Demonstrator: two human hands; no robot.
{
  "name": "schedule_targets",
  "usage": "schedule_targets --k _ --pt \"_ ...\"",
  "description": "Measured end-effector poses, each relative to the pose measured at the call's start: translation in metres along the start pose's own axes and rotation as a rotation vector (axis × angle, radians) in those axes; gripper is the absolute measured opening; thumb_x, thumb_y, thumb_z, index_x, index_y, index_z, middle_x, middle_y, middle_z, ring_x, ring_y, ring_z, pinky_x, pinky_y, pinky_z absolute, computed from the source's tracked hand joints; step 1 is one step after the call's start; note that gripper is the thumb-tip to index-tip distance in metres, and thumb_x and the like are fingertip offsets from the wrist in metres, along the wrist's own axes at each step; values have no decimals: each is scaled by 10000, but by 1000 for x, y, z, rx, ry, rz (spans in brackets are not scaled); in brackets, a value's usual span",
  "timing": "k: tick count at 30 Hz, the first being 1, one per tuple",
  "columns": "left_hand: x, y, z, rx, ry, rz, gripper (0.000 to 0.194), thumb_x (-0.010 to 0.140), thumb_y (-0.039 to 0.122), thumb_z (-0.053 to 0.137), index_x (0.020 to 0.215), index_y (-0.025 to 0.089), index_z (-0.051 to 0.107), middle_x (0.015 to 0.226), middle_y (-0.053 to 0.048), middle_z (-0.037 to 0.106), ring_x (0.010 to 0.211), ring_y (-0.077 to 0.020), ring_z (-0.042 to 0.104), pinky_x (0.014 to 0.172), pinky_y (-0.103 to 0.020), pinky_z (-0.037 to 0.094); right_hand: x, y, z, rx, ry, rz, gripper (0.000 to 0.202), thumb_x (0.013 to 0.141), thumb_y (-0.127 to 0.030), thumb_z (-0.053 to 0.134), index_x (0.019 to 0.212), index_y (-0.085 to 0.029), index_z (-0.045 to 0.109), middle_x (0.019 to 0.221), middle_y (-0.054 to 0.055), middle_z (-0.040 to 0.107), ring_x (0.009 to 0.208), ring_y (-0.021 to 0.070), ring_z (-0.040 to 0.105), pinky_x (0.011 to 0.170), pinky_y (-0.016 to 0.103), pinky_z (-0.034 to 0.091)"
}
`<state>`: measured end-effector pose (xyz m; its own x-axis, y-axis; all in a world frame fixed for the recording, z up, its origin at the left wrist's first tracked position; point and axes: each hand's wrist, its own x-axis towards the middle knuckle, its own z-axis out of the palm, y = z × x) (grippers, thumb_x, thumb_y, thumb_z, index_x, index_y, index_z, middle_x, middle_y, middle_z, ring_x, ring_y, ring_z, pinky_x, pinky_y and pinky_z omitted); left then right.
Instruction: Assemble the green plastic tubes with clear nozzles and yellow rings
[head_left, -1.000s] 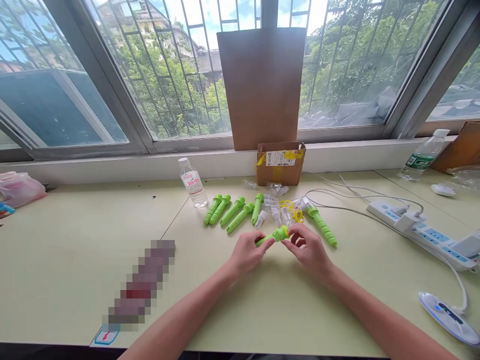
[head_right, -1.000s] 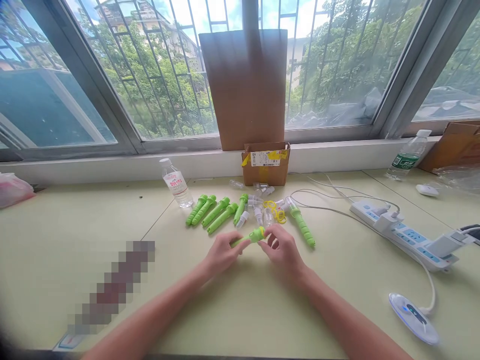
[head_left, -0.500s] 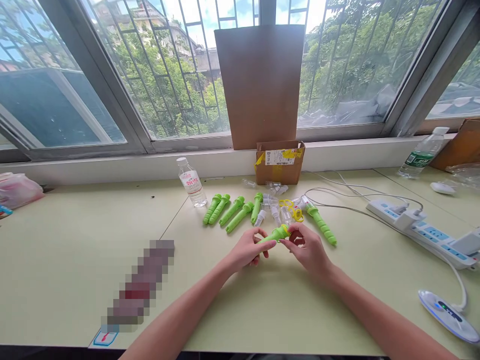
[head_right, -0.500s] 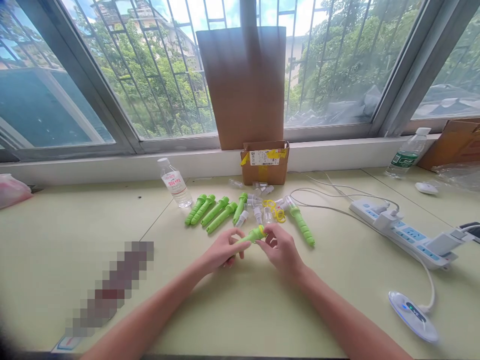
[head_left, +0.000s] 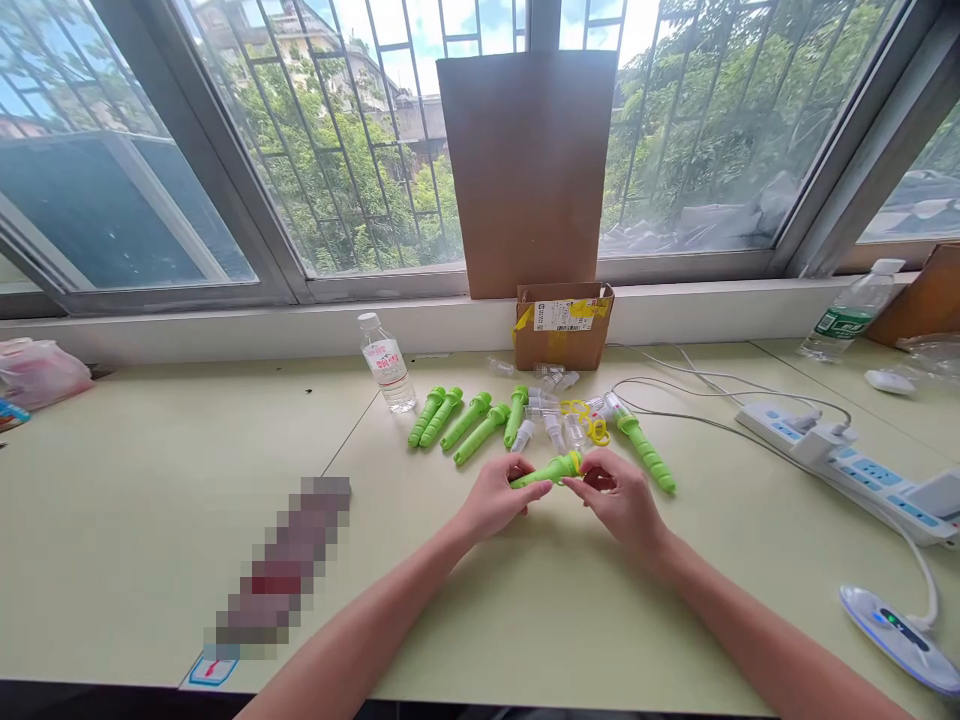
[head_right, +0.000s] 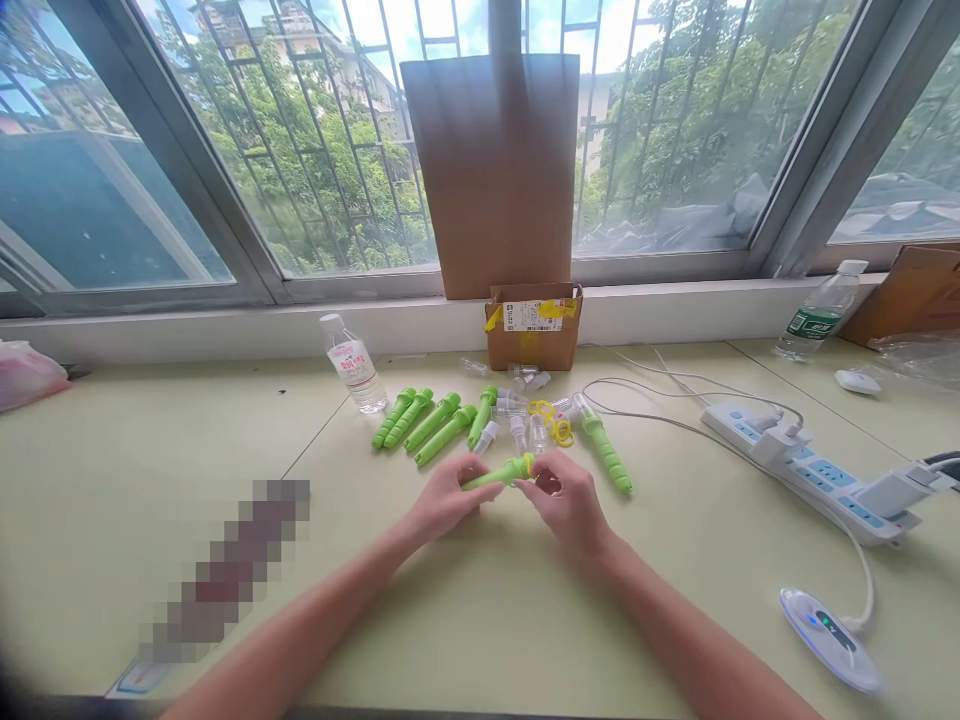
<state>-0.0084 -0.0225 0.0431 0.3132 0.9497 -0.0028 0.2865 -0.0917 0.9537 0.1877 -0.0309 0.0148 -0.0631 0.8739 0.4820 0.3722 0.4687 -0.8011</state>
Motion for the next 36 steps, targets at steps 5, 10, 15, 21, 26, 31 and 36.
schedule_targets --k 5,10,15,21,26,31,36 --pt "1 2 0 -95 -47 -154 398 698 523 682 775 168 519 688 1 642 421 -64 485 398 -191 389 2 2 0 -20 -5 2 233 800 -402 656 803 -201 537 703 6 559 545 131 551 476 270 512" --pt "1 6 -5 -213 -96 -293 456 667 585 685 776 171 528 680 -5 652 389 -51 457 366 -180 316 4 0 -3 -12 -59 -14 260 787 -402 662 888 -207 524 769 19 575 599 144 593 471 260 532" --pt "0 9 -8 -216 -143 -307 460 685 597 662 801 171 529 672 -7 639 384 -49 441 363 -180 308 2 -4 -4 10 -40 -41 175 823 -354 626 858 -209 536 785 17 565 609 134 581 528 275 554" --pt "-1 8 -7 -74 -80 -148 422 649 462 742 880 196 509 779 21 626 436 -54 485 386 -174 344 0 -4 -4 -18 5 -120 102 833 -303 614 863 -211 580 813 34 591 612 136 567 546 292 549" --pt "-1 4 -6 232 108 160 298 734 453 671 810 175 595 753 -4 623 636 -119 549 548 -218 413 0 0 -4 -20 36 -116 105 817 -299 641 838 -205 600 797 36 603 619 144 578 564 301 555" --pt "-2 -1 -4 520 227 330 284 807 452 597 872 181 651 731 -15 641 605 -117 514 577 -237 375 1 1 -3 8 47 -98 108 811 -298 655 808 -203 605 783 38 591 620 146 567 556 299 544" --pt "-3 -2 -4 524 208 304 284 825 454 572 861 185 659 653 5 606 552 -101 475 546 -226 344 0 0 -3 4 44 -73 134 808 -314 656 787 -202 586 765 29 579 609 146 567 553 299 539"
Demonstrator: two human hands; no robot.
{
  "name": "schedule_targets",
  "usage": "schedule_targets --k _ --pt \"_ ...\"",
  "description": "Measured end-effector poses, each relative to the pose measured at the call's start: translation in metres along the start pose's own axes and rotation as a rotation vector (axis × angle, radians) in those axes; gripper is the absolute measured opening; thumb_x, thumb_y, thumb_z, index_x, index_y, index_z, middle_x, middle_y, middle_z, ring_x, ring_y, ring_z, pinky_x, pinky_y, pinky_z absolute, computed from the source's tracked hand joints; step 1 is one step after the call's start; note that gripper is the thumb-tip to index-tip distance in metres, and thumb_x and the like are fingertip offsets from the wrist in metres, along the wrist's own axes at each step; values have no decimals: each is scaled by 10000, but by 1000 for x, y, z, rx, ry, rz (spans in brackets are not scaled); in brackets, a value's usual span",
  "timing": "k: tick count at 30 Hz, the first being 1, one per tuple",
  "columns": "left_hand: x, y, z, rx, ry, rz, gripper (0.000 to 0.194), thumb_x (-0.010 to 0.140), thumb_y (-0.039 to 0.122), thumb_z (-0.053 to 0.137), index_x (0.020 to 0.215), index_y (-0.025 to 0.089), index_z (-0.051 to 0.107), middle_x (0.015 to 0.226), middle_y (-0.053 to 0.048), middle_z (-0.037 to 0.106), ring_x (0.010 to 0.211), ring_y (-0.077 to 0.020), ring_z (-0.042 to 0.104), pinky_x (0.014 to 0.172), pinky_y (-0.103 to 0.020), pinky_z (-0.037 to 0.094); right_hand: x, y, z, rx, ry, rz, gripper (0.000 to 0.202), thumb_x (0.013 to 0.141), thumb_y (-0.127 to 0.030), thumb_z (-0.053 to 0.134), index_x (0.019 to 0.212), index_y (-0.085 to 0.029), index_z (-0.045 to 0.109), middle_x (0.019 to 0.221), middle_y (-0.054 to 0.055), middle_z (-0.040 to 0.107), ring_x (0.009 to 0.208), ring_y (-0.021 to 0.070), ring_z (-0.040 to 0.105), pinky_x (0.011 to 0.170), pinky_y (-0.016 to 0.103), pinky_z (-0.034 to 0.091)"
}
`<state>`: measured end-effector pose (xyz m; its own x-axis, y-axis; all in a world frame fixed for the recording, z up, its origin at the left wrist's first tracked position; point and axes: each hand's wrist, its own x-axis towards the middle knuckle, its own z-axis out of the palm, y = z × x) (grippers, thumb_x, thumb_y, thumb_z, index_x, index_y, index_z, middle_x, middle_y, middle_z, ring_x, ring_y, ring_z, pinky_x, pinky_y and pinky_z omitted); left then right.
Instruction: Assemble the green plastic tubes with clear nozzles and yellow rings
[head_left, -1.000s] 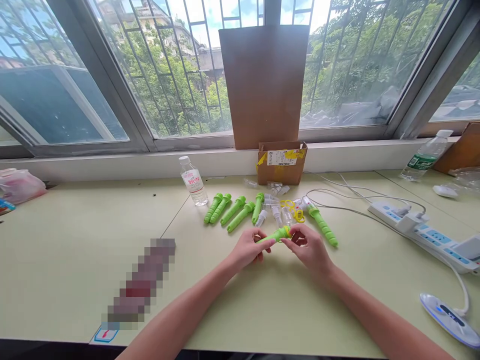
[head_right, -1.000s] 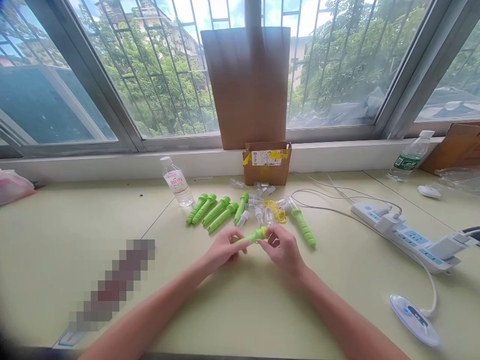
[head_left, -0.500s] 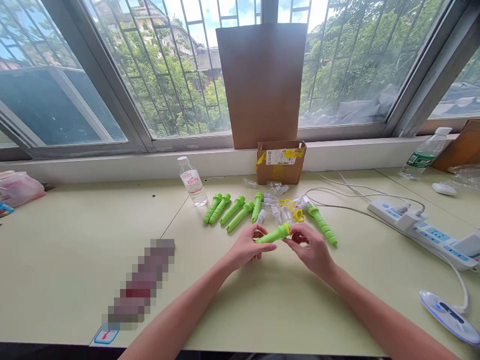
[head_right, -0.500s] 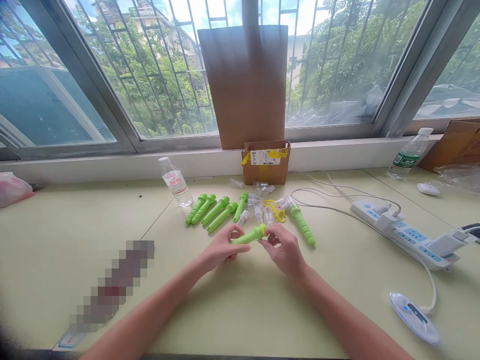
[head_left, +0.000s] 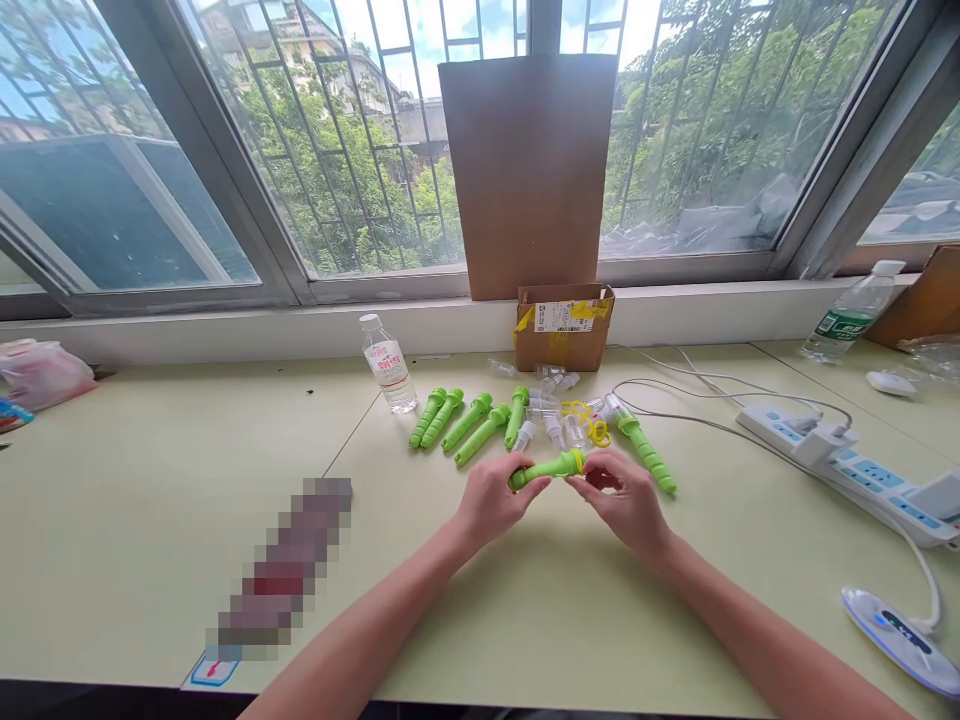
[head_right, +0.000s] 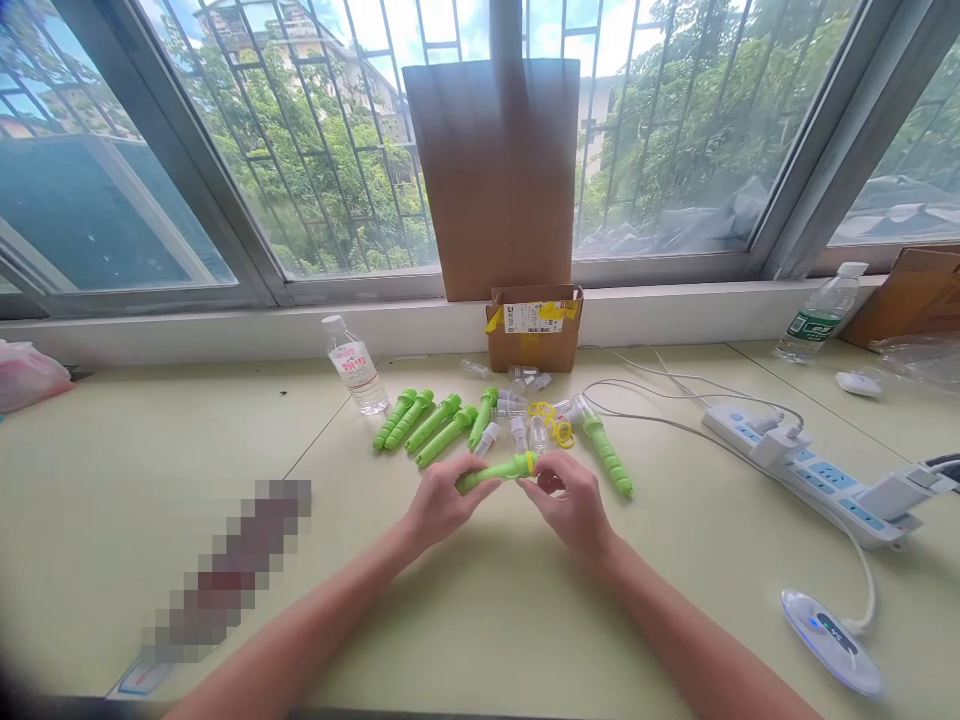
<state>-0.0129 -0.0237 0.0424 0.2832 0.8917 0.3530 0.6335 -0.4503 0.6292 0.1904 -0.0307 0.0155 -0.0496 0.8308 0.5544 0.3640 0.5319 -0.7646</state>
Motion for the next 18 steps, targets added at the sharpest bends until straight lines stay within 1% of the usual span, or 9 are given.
schedule_targets --k 4,7,10,13,18 --pt "1 1 0 -141 -27 -60 334 824 482 561 775 165 651 622 10 568 543 -92 454 516 -214 341 -1 1 1 -17 -28 45 181 796 -339 663 842 -205 551 749 11 574 598 146 582 539 290 541" --pt "2 2 0 -296 -103 -167 373 809 517 560 754 156 635 618 11 565 494 -83 462 454 -201 349 0 1 2 -30 -70 60 214 787 -339 668 874 -207 524 762 6 569 597 142 588 508 273 529" --pt "3 2 -1 -406 -181 -274 404 791 552 559 756 154 622 640 11 584 409 -62 439 386 -190 338 0 -1 2 -43 -64 69 189 803 -333 646 851 -207 514 737 0 558 590 138 581 500 263 517" --pt "4 0 -3 -446 -234 -324 425 788 573 549 765 154 616 645 10 599 371 -50 429 366 -182 337 -1 -2 3 -51 -47 67 185 801 -328 649 829 -204 515 710 -9 544 577 132 565 505 260 511" --pt "5 -4 -4 -449 -286 -348 453 789 597 535 786 150 608 645 5 613 355 -50 436 361 -175 328 -2 -1 3 -53 -52 67 172 799 -307 652 801 -198 520 695 -11 532 575 128 548 511 257 500"
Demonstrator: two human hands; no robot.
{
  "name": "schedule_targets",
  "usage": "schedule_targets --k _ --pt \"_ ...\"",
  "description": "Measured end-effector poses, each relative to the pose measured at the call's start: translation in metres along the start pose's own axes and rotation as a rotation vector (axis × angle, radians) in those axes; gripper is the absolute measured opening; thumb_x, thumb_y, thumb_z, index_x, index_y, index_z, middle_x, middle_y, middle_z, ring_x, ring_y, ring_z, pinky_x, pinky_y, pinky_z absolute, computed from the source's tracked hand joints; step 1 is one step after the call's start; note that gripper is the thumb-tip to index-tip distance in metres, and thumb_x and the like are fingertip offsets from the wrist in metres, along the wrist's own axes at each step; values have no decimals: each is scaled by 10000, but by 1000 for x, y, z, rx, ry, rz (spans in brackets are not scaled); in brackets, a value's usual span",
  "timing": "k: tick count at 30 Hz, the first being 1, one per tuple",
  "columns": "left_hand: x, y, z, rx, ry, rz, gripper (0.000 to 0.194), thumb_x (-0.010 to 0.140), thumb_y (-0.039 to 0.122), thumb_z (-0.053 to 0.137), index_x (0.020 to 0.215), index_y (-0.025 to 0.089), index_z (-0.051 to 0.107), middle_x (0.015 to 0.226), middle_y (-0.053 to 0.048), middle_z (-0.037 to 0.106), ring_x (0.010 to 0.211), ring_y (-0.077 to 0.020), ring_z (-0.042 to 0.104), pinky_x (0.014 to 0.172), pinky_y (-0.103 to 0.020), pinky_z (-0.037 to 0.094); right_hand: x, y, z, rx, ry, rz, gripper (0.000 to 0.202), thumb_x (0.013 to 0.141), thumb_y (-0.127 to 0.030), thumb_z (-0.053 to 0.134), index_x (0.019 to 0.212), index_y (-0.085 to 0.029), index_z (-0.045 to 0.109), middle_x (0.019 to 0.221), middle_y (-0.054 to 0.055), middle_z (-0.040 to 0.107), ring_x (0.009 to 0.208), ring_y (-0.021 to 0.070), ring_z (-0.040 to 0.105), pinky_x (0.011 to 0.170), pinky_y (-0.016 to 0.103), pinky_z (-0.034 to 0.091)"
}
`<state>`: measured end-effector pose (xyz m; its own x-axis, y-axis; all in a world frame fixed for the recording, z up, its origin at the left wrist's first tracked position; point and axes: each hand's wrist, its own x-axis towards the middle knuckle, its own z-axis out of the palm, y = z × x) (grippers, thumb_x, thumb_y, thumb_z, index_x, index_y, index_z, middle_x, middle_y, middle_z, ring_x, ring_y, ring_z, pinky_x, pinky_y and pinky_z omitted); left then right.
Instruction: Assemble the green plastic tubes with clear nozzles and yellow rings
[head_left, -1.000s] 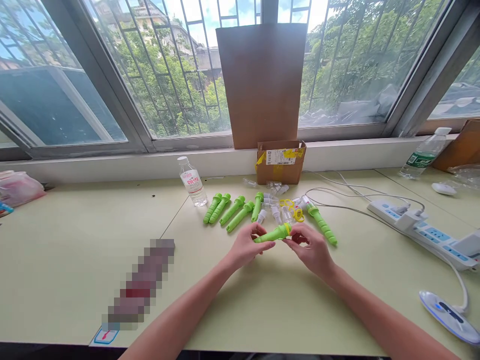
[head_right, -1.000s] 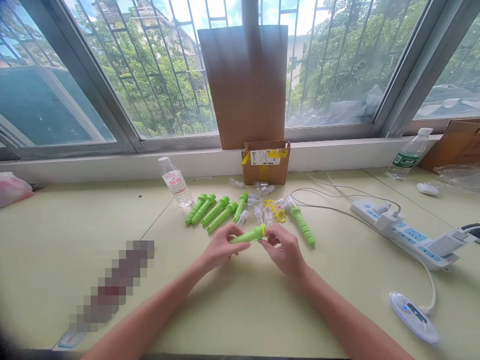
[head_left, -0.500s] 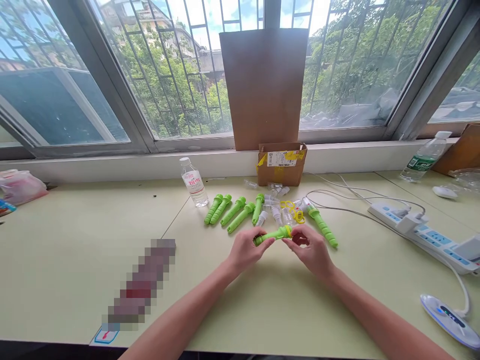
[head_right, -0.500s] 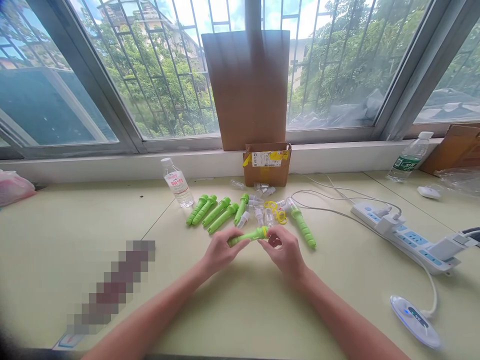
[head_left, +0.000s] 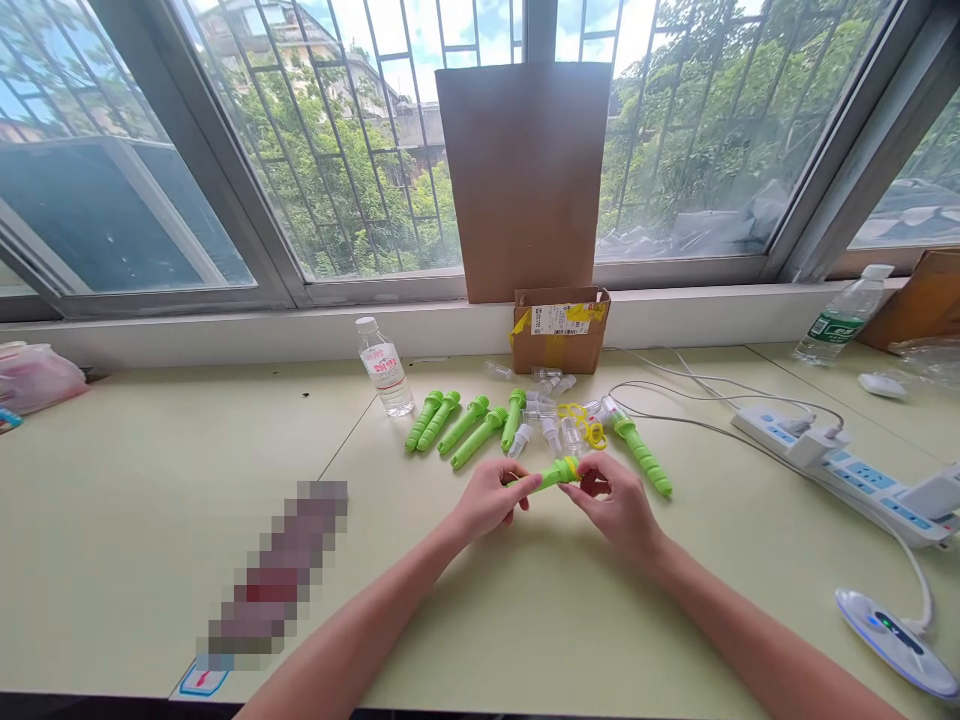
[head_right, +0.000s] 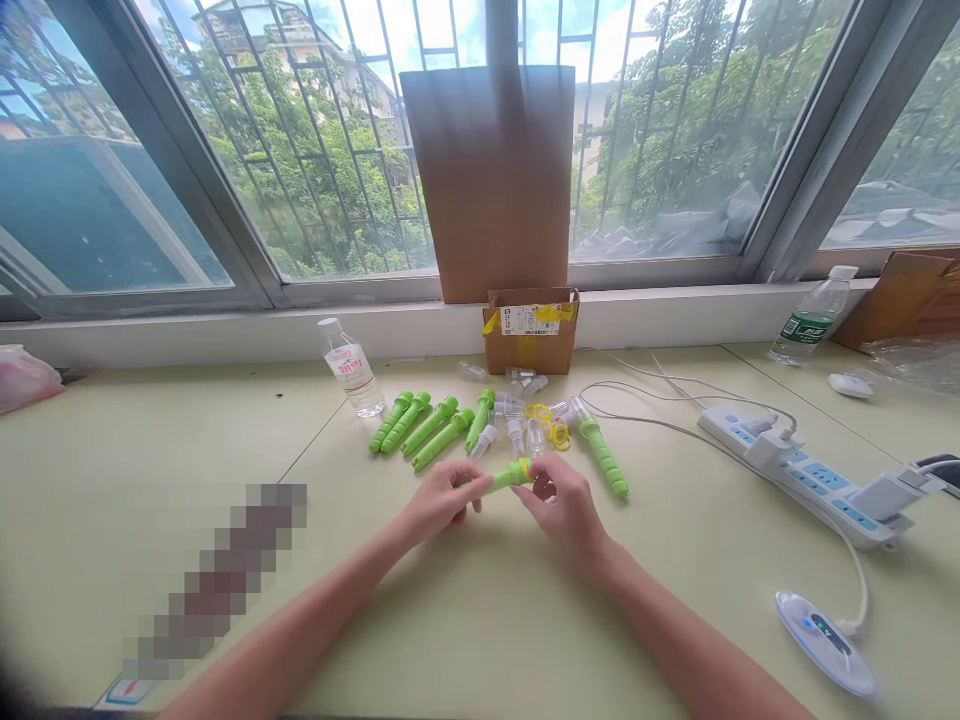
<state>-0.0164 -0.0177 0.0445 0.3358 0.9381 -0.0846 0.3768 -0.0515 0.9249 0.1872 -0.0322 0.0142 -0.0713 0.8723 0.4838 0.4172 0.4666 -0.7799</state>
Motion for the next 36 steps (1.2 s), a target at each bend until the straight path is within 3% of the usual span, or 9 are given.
schedule_targets --k 10,13,16,19,23,29,36 --pt "2 -4 1 47 1 34 436 813 582 508 822 155 598 670 1 617 384 -60 438 377 -187 329 1 4 0 -9 12 -56 122 806 -262 647 789 -192 549 753 8 549 599 127 538 527 260 488" --pt "3 -8 3 187 90 202 369 770 518 611 870 164 594 707 10 616 494 -81 491 464 -196 378 2 4 -1 -11 38 -88 104 805 -244 646 789 -190 558 771 15 556 603 126 536 529 261 485" --pt "5 -14 4 407 251 380 290 707 387 715 851 171 586 762 8 624 602 -101 525 543 -206 391 3 6 0 -5 56 -102 97 798 -230 651 797 -191 563 761 15 555 610 131 535 528 263 483" --pt "6 -18 5 565 376 512 179 762 330 675 809 177 595 758 -5 632 620 -112 545 543 -214 380 3 7 2 12 65 -91 100 794 -225 655 792 -191 560 754 14 553 607 131 531 528 264 482" --pt "5 -20 5 686 447 639 161 815 347 632 857 192 619 753 -13 661 645 -134 593 558 -228 399 3 5 3 33 78 -64 112 794 -234 656 781 -190 555 745 14 552 586 126 518 516 264 476" --pt "3 -20 5 711 433 680 144 817 329 635 866 194 628 729 -2 695 601 -134 610 541 -235 411 3 0 2 35 77 -61 113 801 -253 651 760 -188 569 746 27 563 595 134 521 515 269 473" --pt "0 -17 5 639 417 638 170 807 338 641 872 181 646 696 -1 690 517 -101 554 492 -214 395 2 1 4 30 85 -62 134 810 -287 641 762 -191 561 752 30 570 586 134 537 510 270 489"
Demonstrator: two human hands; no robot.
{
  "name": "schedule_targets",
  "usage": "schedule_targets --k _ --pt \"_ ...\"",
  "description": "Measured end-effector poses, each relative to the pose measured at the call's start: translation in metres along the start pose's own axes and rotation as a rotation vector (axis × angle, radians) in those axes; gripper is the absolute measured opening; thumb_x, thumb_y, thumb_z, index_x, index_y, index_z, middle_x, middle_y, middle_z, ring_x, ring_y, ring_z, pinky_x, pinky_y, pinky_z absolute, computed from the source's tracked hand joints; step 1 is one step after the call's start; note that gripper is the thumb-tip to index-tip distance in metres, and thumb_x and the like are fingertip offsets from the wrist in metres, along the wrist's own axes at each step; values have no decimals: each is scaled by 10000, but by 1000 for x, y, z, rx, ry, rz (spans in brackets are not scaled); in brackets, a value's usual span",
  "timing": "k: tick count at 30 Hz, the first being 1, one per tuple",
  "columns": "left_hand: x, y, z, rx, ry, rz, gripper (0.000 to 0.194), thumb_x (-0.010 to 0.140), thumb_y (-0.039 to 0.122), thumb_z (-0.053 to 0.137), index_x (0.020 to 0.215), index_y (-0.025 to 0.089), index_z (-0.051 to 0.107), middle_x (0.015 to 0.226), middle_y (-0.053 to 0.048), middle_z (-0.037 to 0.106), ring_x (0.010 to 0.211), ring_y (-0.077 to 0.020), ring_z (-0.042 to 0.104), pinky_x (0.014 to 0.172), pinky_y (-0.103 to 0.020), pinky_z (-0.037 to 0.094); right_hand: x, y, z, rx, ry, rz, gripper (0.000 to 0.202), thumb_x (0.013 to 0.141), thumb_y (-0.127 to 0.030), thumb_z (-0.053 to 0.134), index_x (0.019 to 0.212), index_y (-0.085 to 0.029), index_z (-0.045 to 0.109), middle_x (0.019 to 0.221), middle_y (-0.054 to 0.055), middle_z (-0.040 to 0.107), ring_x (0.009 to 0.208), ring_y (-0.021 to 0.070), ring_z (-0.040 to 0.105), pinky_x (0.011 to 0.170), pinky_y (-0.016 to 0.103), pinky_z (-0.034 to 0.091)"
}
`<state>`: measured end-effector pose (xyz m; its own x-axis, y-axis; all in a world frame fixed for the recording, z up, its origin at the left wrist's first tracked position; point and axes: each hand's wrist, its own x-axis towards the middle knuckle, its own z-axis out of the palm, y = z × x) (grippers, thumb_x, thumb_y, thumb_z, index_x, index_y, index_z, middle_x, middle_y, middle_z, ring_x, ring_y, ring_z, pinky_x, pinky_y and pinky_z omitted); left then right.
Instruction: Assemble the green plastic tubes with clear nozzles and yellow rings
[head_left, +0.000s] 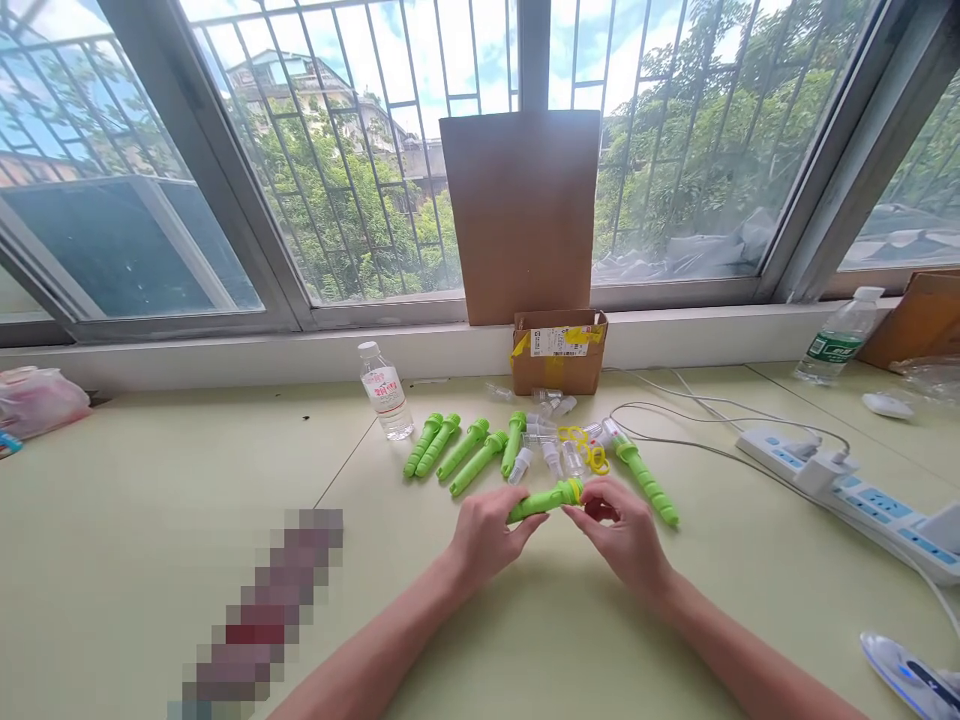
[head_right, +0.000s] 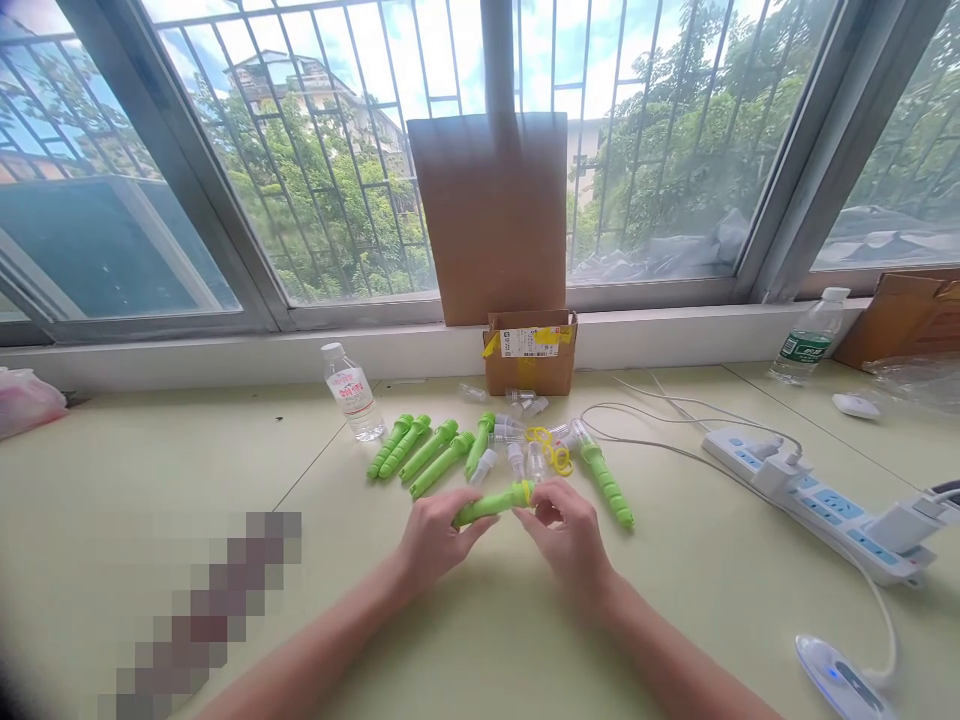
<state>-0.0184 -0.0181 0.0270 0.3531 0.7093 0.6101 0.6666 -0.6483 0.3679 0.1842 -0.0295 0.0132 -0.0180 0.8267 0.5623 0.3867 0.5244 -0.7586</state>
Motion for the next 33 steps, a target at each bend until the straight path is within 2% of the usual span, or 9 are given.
schedule_targets --k 8,11,23,28,33 --pt "1 5 -3 -51 -82 -182 258 817 427 598 808 177 663 595 4 621 474 -88 470 470 -204 355 0 2 2 -31 -80 86 213 798 -330 649 890 -200 507 805 18 563 580 129 575 469 250 505" --pt "2 5 -4 -77 -125 -233 281 808 451 598 783 179 662 581 6 595 485 -90 449 467 -203 338 0 1 2 -12 -66 79 195 816 -343 630 872 -201 507 775 15 557 577 130 567 480 255 513" --pt "3 7 -7 -176 -145 -287 289 801 460 595 785 179 657 571 14 553 501 -90 399 493 -210 312 -1 0 1 -7 -16 -14 142 819 -291 639 775 -195 545 756 23 546 599 132 539 527 278 524" --pt "6 9 -9 -307 -150 -362 335 792 476 601 724 151 647 562 17 511 518 -83 395 487 -203 303 -2 -1 2 -7 14 -18 147 823 -293 634 858 -200 526 795 25 556 593 126 561 521 277 542" --pt "8 11 -9 -528 -234 -555 393 758 526 618 682 141 609 540 16 528 443 -75 434 417 -193 324 -3 -1 3 -16 -21 8 197 814 -326 640 900 -209 507 784 14 561 589 134 585 456 253 528"
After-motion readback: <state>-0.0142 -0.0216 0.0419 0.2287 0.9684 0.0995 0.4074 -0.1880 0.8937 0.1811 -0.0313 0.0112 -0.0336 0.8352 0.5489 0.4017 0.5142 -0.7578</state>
